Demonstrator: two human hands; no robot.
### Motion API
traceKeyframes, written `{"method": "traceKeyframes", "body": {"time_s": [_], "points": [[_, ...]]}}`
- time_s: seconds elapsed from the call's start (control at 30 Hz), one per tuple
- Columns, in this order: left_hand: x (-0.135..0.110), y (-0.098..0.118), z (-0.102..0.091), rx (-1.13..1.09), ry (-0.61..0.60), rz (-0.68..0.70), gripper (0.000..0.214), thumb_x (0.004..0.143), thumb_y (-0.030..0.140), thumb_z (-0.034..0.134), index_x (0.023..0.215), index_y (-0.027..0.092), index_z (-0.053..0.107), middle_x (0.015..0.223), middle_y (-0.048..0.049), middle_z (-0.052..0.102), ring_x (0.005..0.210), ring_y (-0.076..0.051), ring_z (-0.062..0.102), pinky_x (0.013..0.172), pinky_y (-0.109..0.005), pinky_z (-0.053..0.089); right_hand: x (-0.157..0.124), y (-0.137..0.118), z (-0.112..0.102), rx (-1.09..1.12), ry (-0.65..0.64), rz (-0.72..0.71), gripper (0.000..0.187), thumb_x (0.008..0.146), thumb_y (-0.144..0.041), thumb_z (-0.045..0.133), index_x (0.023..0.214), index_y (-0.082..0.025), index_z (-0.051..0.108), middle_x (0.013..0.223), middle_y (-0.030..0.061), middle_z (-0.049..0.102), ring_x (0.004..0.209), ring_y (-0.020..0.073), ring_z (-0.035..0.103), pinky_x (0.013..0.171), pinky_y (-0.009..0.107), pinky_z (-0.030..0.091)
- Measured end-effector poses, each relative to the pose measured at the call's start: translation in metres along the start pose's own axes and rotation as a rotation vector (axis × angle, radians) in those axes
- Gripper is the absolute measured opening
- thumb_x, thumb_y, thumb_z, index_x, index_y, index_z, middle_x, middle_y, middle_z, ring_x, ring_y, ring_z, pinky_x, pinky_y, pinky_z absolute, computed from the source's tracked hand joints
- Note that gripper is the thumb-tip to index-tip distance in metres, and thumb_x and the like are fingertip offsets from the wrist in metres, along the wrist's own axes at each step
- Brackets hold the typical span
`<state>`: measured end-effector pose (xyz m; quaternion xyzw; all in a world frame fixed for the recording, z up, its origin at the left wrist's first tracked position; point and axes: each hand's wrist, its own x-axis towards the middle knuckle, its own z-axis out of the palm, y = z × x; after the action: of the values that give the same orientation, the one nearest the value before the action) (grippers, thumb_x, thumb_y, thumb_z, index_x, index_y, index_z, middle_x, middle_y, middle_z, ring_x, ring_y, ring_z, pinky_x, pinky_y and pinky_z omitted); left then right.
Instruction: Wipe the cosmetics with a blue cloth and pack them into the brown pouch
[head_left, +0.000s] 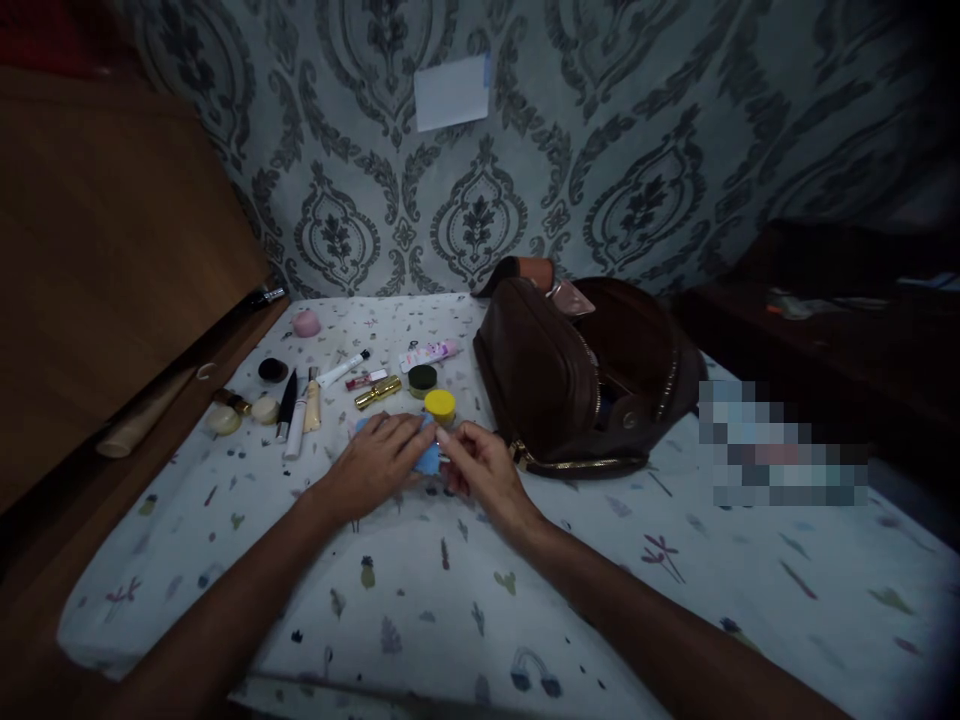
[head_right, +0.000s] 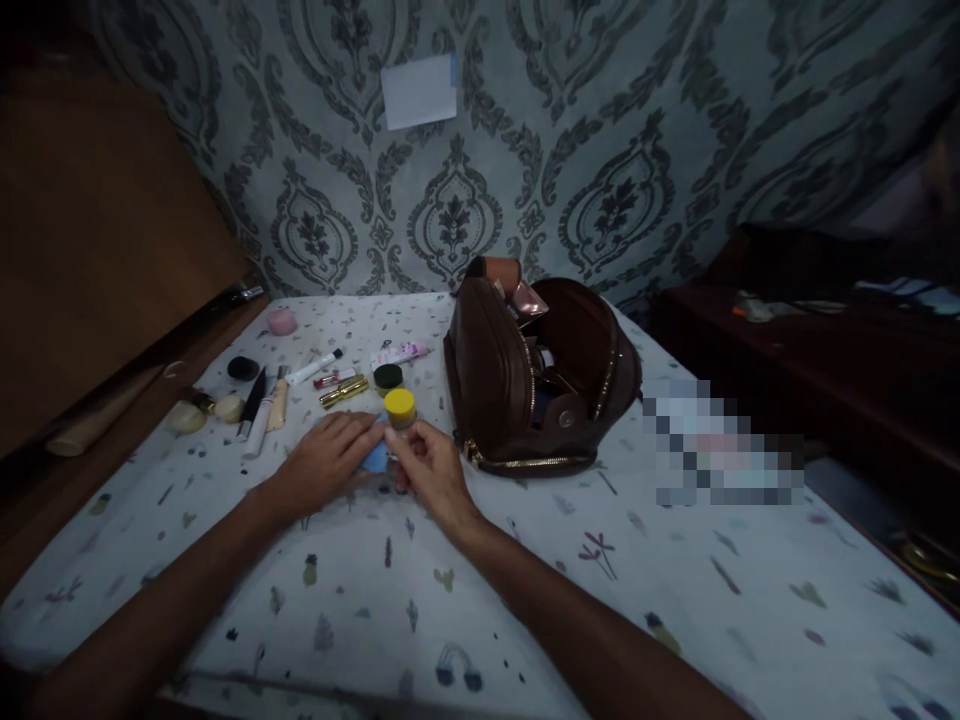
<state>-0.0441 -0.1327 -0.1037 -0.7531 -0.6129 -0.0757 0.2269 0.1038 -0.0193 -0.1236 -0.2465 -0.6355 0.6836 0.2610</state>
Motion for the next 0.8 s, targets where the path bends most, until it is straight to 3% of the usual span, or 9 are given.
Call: {"method": "traceKeyframes", "body": {"time_s": [0.13, 0.33, 0.53, 0.8], "points": [[0.004, 0.003, 0.003, 0.045, -0.024, -0.014, 0.048, 0.098, 0.043, 0.043, 0.134, 0.011, 0.043, 0.117, -0.0173, 0.064, 0.108, -0.029, 0.059, 0.091, -0.044, 0.043, 0.000, -0.003, 0.000, -0.019, 0.001, 0.029, 0.053, 0.072, -0.071, 0.064, 0.065, -0.021, 0.048, 0.047, -0.0046, 0.053, 0.035, 0.0096, 0.046, 0.033, 0.020, 0.030], [-0.002, -0.015, -0.003, 0.060, -0.123, -0.123, 0.048, 0.093, 0.047, 0.054, 0.125, 0.012, 0.051, 0.108, -0.0124, 0.064, 0.101, -0.028, 0.059, 0.088, -0.041, 0.044, 0.002, -0.002, -0.001, -0.043, 0.009, 0.047, 0.051, 0.075, -0.068, 0.061, 0.066, -0.019, 0.053, 0.049, -0.0029, 0.055, 0.038, 0.0101, 0.050, 0.034, 0.020, 0.034], [-0.006, -0.021, 0.002, -0.007, -0.127, -0.133, 0.046, 0.097, 0.047, 0.045, 0.127, 0.013, 0.050, 0.109, -0.0134, 0.064, 0.103, -0.028, 0.060, 0.090, -0.042, 0.046, 0.001, 0.002, -0.001, -0.020, 0.050, -0.042, 0.045, 0.072, -0.055, 0.069, 0.097, -0.019, 0.057, 0.059, -0.0051, 0.059, 0.046, 0.0118, 0.055, 0.037, 0.019, 0.037], [-0.003, -0.002, 0.012, -0.055, -0.048, -0.108, 0.050, 0.099, 0.040, 0.043, 0.141, 0.013, 0.038, 0.121, -0.0161, 0.061, 0.113, -0.028, 0.058, 0.093, -0.040, 0.050, -0.001, -0.001, -0.001, -0.049, -0.030, 0.060, 0.047, 0.076, -0.066, 0.062, 0.079, -0.021, 0.049, 0.052, -0.0034, 0.060, 0.037, 0.0104, 0.052, 0.033, 0.017, 0.031]]}}
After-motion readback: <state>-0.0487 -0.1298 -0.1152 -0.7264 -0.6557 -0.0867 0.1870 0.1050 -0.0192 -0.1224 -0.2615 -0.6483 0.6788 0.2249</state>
